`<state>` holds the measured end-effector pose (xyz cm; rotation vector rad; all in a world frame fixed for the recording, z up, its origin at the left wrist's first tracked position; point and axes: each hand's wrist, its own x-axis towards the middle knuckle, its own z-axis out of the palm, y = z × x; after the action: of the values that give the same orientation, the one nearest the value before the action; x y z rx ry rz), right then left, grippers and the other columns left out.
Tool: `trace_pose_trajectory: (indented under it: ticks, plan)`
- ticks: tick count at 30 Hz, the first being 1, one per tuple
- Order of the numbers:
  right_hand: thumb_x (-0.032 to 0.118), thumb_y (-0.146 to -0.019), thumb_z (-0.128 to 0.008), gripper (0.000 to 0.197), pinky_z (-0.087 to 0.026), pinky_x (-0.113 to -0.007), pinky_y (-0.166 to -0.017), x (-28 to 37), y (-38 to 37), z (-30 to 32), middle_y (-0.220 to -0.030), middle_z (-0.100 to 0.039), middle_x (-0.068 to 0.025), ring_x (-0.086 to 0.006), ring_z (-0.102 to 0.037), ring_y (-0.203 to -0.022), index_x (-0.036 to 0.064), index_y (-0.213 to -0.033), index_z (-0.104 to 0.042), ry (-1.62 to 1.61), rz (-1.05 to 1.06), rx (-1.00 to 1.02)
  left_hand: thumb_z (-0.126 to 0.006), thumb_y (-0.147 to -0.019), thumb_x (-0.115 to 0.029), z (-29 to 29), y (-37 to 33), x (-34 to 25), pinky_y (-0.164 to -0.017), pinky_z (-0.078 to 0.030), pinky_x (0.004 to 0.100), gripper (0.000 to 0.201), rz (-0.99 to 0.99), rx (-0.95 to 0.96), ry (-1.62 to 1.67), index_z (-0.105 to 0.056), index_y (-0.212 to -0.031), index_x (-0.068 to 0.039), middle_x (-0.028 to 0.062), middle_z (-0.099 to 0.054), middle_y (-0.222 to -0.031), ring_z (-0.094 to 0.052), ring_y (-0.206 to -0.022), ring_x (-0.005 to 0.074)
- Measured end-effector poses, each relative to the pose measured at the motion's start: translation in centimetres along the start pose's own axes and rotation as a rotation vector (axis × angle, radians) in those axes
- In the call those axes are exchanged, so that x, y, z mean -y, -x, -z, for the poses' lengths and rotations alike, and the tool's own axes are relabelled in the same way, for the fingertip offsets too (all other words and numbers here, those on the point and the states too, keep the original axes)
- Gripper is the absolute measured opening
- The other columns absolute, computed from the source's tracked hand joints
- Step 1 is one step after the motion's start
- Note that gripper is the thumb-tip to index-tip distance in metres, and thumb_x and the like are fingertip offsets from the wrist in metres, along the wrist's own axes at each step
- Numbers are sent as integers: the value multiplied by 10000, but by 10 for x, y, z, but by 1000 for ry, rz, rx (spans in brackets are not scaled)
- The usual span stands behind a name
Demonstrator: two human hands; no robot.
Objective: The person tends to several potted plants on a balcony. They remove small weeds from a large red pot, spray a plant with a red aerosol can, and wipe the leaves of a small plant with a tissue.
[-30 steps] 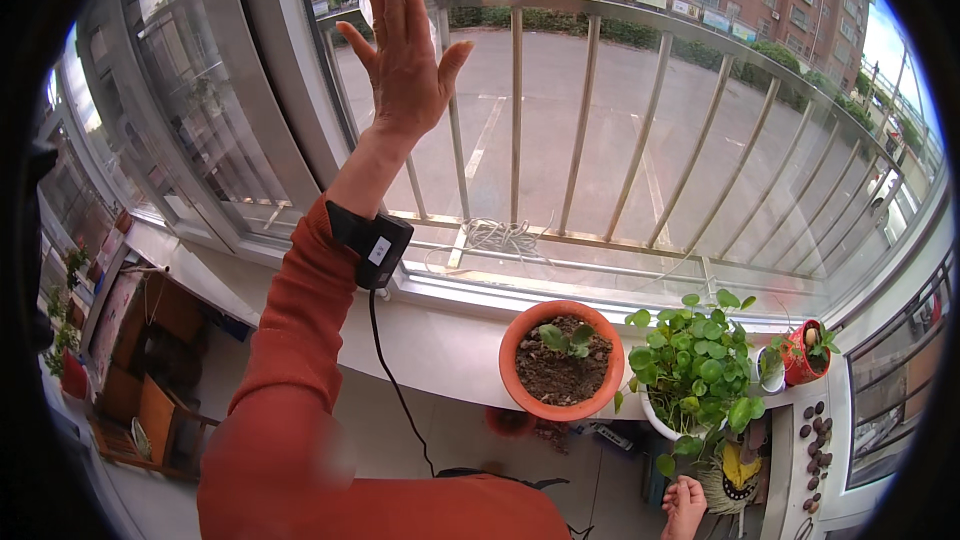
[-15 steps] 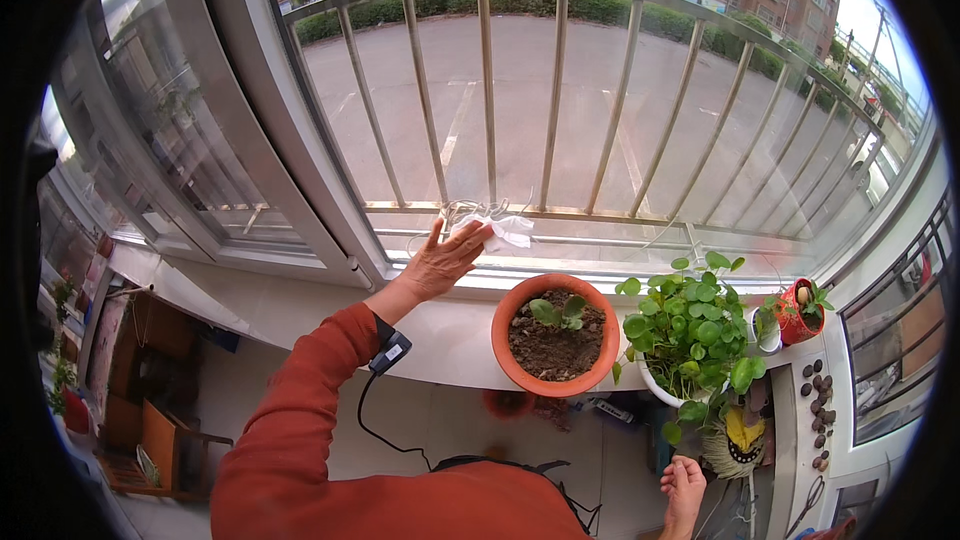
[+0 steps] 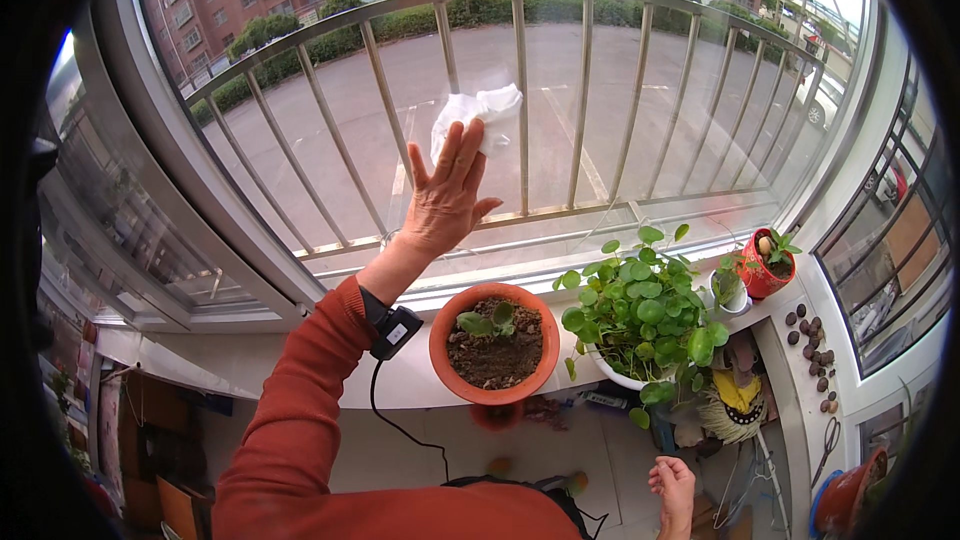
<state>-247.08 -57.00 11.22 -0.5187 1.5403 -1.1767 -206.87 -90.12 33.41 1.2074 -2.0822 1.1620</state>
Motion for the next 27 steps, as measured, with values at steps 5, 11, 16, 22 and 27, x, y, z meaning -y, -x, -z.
trace_pose_trajectory:
  ticks: [5,11,16,22,27]
  plan:
    - [120,-917,-587,116,-434,-227,-468,-3,-31,42,-731,-632,-53,-108,-573,-561,36,-992,-615,-28,-5,41,-638,-769,-542,-5,10,-28,-1109,135,607,690,-225,46,-137,-532,-1322,-144,-18,-151,-1581,-51,-1468,167]
    - [139,-931,-579,154,-430,-221,-486,8,-52,116,-759,-626,-50,-107,-565,-590,34,-1040,-612,-41,-41,-28,-557,-894,-442,16,-68,-15,-1055,173,628,805,432,-219,-11,-234,-1459,31,199,40,-1574,54,-1461,346]
    - [185,-932,-602,245,-442,-203,-562,24,-44,168,-830,-632,-10,-79,-563,-673,52,-1137,-619,8,-1,-36,-626,-847,-400,-4,-144,-115,-1084,93,634,843,410,-282,129,-260,-1388,133,254,69,-1555,72,-1449,392]
    - [179,-930,-604,251,-438,-210,-565,24,-54,206,-818,-625,-11,-83,-557,-667,49,-1144,-613,-6,4,-56,-629,-795,-528,-19,-174,-182,-1125,82,603,729,-3,-2,58,-489,-1346,-72,25,-125,-1580,-132,-1452,185]
    - [195,-929,-611,279,-437,-205,-562,20,-69,221,-833,-626,-16,-88,-556,-662,39,-1159,-602,-21,-21,-7,-529,-887,-516,8,-144,-87,-1080,120,646,709,324,-211,-190,-385,-1422,-74,90,-113,-1585,-79,-1466,263]
